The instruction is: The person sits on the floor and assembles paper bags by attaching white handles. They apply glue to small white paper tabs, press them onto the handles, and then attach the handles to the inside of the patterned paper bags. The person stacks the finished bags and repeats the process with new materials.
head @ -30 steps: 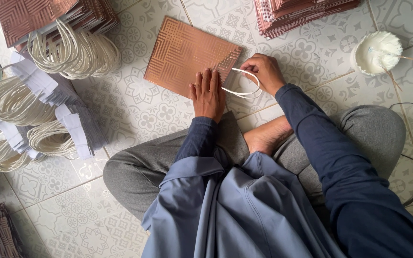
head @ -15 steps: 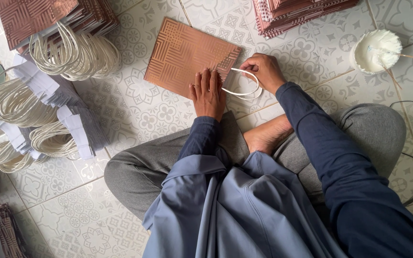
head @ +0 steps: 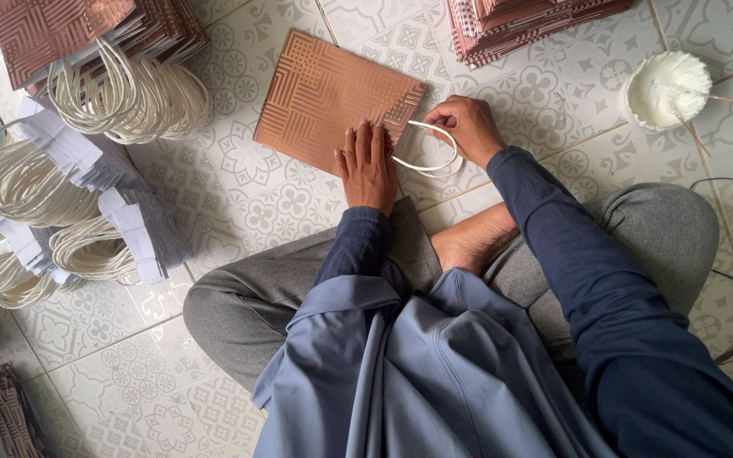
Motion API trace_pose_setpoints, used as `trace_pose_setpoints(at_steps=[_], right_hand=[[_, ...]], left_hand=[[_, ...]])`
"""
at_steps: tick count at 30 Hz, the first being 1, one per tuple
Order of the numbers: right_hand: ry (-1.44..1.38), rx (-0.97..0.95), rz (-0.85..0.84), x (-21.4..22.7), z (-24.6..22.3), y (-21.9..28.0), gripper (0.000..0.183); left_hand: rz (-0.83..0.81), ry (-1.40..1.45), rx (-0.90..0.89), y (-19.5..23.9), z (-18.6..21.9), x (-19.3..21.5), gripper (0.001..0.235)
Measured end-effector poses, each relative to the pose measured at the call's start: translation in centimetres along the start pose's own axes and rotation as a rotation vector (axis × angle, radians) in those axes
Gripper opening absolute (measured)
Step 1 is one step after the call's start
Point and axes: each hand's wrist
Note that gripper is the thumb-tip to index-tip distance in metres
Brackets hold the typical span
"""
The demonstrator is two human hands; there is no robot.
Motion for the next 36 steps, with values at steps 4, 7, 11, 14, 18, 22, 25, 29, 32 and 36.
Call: trace_pose_setpoints(at_steps=[4, 7, 11, 14, 18, 22, 25, 29, 32, 36], right_hand=[[-0.001, -0.003, -0.002, 0.1, -0.1, 0.0, 0.014], [-0.009, -0.004, -0.005, 0.1, -0.1, -0.1, 0.014], [-0.003, -0.005, -0.005, 0.0, 0.2, -0.1, 0.014], [-0.007, -0.005, -0.006, 0.0, 0.3, -0.1, 0.013], [-0.009, 0.004, -0.01, 0.1, 0.2, -0.1, 0.014], [-0.015, 0.011, -0.021, 0.6, 0.2, -0.1, 0.014], [-0.028, -0.007, -0.041, 1.2, -0.3, 0.1, 0.016], [-0.136, -0.079, -0.061, 1.9, -1.3, 0.4, 0.02], [-0.221, -0.121, -0.045, 2.2, -1.6, 0.3, 0.028], [0.142, 0.251, 0.134, 1.2, -3.7, -0.8, 0.029]], left_hand=[[-0.007, -0.013, -0.004, 0.0, 0.1, 0.3, 0.07], [-0.013, -0.019, 0.002, 0.1, 0.2, 0.5, 0.067], [-0.019, 0.003, 0.0, 0.1, 0.2, 0.7, 0.063], [-0.013, 0.001, 0.0, 0.1, 0.3, 0.7, 0.063], [-0.012, -0.012, 0.007, 0.2, 0.3, 0.3, 0.064], [0.002, -0.007, 0.0, 0.2, 0.2, 0.5, 0.065], [-0.002, -0.001, -0.001, 0.2, 0.2, 0.4, 0.062], [-0.013, 0.017, 0.004, 0.3, 0.2, 0.7, 0.059], [-0.021, 0.014, 0.012, 0.3, 0.4, 1.0, 0.06], [0.168, 0.044, -0.027, 0.6, 0.6, 1.7, 0.056]])
Point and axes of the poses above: each hand's wrist, its own y-axis away from the middle knuckle, its own x-axis out of the back of the hand, z = x × y, and after that the axes turned 7 degrees about -y, right-handed
